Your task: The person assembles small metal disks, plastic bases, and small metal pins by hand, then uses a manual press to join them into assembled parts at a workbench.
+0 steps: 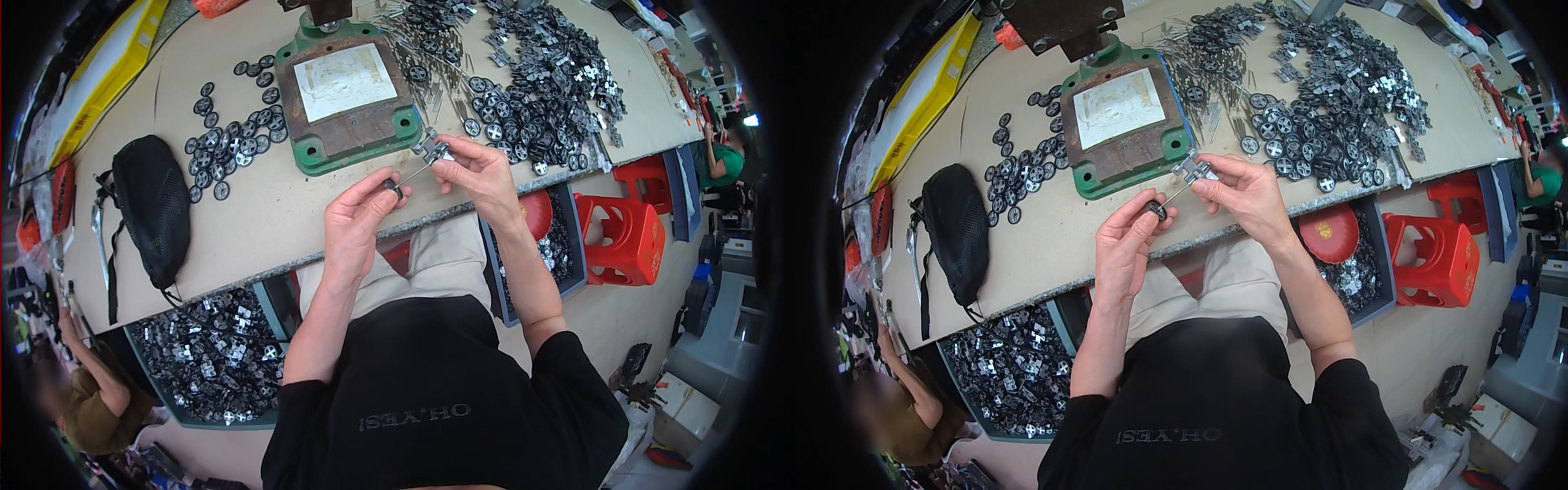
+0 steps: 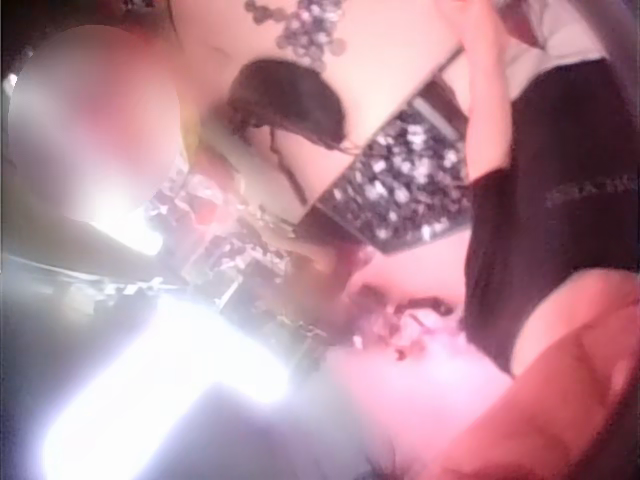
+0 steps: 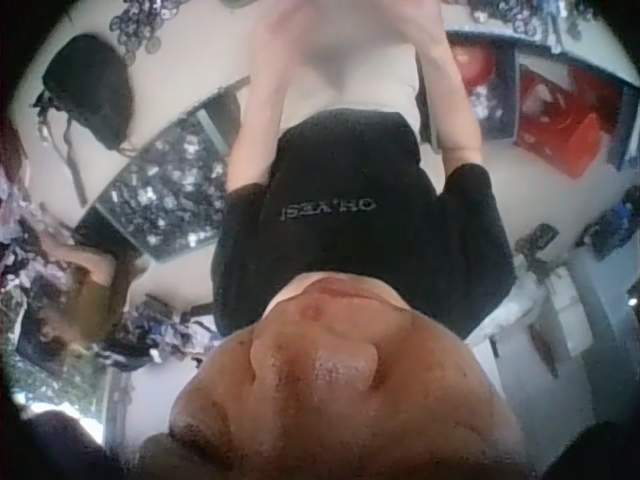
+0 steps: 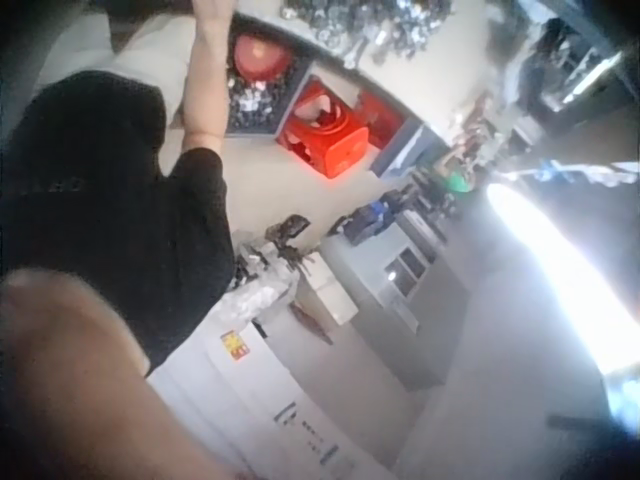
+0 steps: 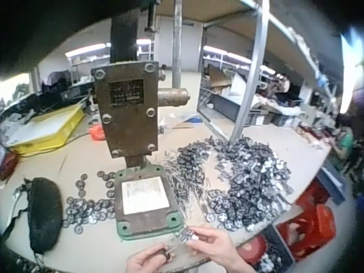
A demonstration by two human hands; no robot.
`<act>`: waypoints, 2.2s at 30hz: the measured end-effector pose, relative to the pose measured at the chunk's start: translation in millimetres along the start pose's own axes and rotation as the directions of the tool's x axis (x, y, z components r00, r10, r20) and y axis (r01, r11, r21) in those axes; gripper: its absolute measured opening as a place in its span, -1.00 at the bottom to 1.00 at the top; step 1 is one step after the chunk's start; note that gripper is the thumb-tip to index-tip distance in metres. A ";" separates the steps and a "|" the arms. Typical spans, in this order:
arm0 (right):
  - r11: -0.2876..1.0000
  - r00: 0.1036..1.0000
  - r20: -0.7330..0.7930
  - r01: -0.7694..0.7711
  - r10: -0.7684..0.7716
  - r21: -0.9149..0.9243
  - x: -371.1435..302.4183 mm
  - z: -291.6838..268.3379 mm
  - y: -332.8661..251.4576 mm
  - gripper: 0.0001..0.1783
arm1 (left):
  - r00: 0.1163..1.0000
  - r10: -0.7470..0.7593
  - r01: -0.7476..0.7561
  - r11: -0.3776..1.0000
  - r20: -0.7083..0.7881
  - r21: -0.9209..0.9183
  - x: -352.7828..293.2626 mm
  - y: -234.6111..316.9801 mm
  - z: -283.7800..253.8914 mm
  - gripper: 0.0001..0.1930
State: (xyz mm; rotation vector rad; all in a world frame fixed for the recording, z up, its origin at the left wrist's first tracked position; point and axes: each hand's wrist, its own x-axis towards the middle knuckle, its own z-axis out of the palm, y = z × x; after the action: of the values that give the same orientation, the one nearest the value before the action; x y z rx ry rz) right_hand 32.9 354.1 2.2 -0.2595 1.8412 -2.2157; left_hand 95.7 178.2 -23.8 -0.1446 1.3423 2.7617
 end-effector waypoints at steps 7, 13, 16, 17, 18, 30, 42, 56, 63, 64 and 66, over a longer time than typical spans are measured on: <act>0.954 0.967 -0.035 0.242 -0.251 -0.177 -3.3 7.5 -0.9 -0.65 | 1.000 0.001 0.000 1.000 -0.027 0.018 -0.3 -0.4 0.8 -0.71; 0.888 0.937 -0.052 0.310 -0.346 -0.339 -4.8 7.6 5.8 -0.69 | 1.000 -0.017 0.016 0.999 -0.009 -0.029 0.5 1.1 -0.5 -0.71; 0.932 0.964 -0.086 0.216 -0.250 -0.291 -8.7 11.3 2.3 -0.69 | 0.999 0.041 -0.040 0.998 -0.022 0.038 -0.4 -5.1 -1.0 -0.71; 0.999 0.993 -0.119 -0.032 0.028 -0.027 -10.4 12.9 1.0 -0.69 | 0.994 0.103 -0.099 0.988 -0.029 0.119 -1.2 -7.6 -0.9 -0.71; 0.999 0.992 -0.121 -0.031 0.027 -0.027 -11.7 12.3 2.9 -0.69 | 0.994 0.102 -0.098 0.988 -0.027 0.119 -1.5 -7.6 1.1 -0.71; 0.990 0.990 0.019 0.141 -0.141 -0.016 -16.4 18.9 17.8 -0.67 | 0.987 -0.161 0.163 0.976 0.022 -0.142 1.5 -0.4 4.1 -0.72; 0.970 0.988 -0.049 0.137 -0.150 -0.203 -17.0 25.5 16.6 -0.76 | 0.994 -0.110 0.109 0.991 -0.009 -0.078 5.7 -1.3 9.1 -0.70; 0.238 0.912 0.084 0.192 -0.401 -0.952 28.8 -43.0 -18.4 -0.72 | 0.978 -0.197 0.207 0.959 0.069 -0.193 7.7 10.5 5.0 -0.70; 0.929 0.983 -0.179 -0.039 -0.030 -0.369 5.2 -11.4 -16.4 -0.81 | 0.983 -0.174 0.181 0.973 0.063 -0.141 7.8 4.7 3.6 -0.72; 0.970 0.987 -0.155 -0.012 -0.026 -0.242 2.3 -6.8 -13.0 -0.81 | 0.983 -0.175 0.182 0.973 0.060 -0.141 7.5 4.2 4.2 -0.72; 0.996 0.991 -0.130 0.032 -0.043 -0.087 -3.5 1.8 -5.4 -0.79 | 0.988 -0.145 0.150 0.982 0.049 -0.116 6.4 3.2 5.3 -0.73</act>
State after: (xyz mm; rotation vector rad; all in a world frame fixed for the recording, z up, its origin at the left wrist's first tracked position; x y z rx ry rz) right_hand 36.4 354.5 7.9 -0.1686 2.0176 -2.2315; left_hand 88.7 180.5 -18.7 -0.1854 1.1086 2.7046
